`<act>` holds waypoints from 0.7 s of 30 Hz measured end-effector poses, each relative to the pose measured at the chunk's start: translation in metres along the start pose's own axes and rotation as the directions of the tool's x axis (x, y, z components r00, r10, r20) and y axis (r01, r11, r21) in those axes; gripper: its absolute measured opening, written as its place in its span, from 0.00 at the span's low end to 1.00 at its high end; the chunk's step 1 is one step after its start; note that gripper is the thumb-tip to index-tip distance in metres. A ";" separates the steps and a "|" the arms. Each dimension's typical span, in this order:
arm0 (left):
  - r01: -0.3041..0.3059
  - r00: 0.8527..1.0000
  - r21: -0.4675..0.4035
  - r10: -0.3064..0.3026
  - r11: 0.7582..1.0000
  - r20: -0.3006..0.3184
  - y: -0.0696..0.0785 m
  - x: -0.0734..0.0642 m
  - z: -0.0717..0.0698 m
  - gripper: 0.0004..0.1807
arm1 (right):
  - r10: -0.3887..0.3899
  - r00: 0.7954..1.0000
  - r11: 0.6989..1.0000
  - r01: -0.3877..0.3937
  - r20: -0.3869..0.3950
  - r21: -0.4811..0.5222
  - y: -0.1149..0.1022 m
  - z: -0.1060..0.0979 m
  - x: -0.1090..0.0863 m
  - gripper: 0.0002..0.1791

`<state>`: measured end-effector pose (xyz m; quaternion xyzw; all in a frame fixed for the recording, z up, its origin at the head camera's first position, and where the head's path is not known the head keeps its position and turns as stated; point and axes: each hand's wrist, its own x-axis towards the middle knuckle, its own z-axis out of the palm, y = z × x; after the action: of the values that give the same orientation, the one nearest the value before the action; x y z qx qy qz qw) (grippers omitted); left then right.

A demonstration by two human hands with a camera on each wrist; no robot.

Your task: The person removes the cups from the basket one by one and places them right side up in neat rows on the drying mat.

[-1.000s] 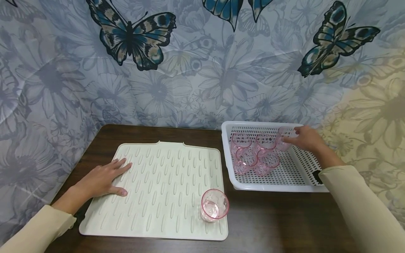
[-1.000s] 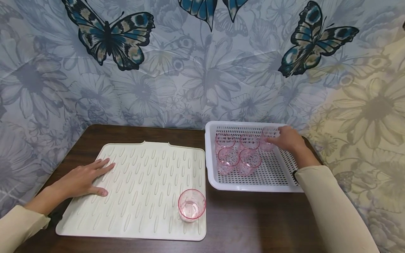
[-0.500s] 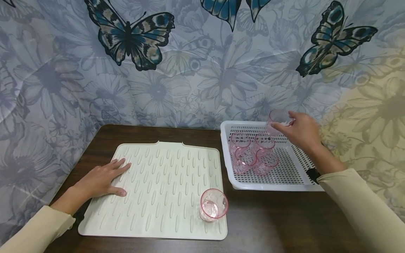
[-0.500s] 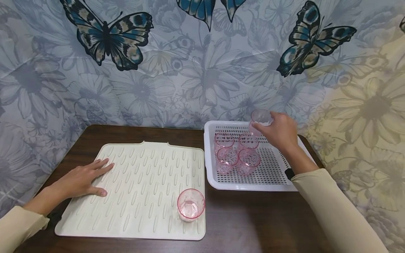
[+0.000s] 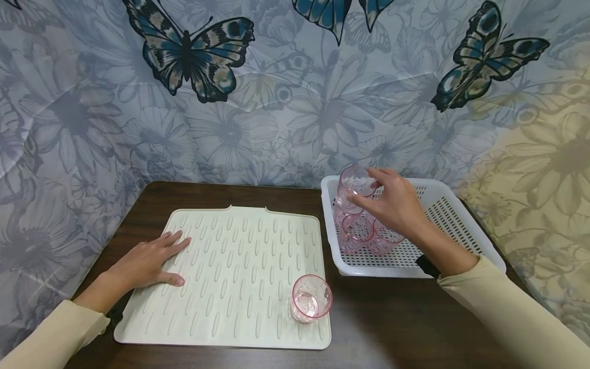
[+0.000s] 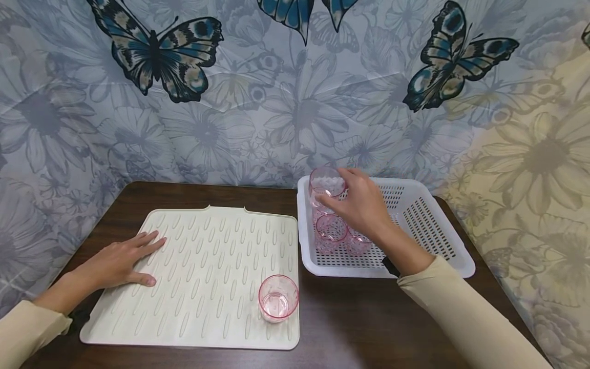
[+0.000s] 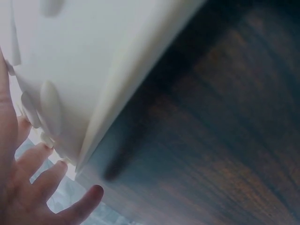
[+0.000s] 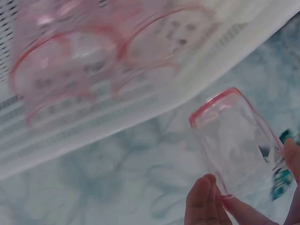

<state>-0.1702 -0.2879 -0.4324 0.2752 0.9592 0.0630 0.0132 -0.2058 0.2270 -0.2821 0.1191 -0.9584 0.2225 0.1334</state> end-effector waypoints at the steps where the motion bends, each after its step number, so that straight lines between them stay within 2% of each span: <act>1: -0.002 1.000 0.001 0.002 1.000 -0.002 0.000 0.000 0.000 0.55 | -0.012 1.000 1.000 0.012 0.005 0.000 -0.005 0.002 -0.002 0.44; 8: 0.000 1.000 0.001 0.000 1.000 0.001 0.001 0.000 0.000 0.56 | -0.097 0.995 0.994 0.096 0.018 0.050 -0.034 0.018 -0.020 0.42; 16: 0.005 1.000 -0.002 -0.005 1.000 0.017 0.002 0.001 -0.001 0.56 | -0.185 0.983 0.982 0.185 0.013 0.042 -0.056 0.037 -0.044 0.42; 21: 0.005 1.000 -0.010 -0.005 1.000 0.021 0.002 0.000 -0.002 0.56 | -0.195 0.981 0.980 0.195 -0.006 0.034 -0.063 0.055 -0.058 0.43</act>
<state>-0.1694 -0.2861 -0.4299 0.2734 0.9594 0.0649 0.0247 -0.1448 0.1559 -0.3229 0.2143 -0.9379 0.2250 0.1540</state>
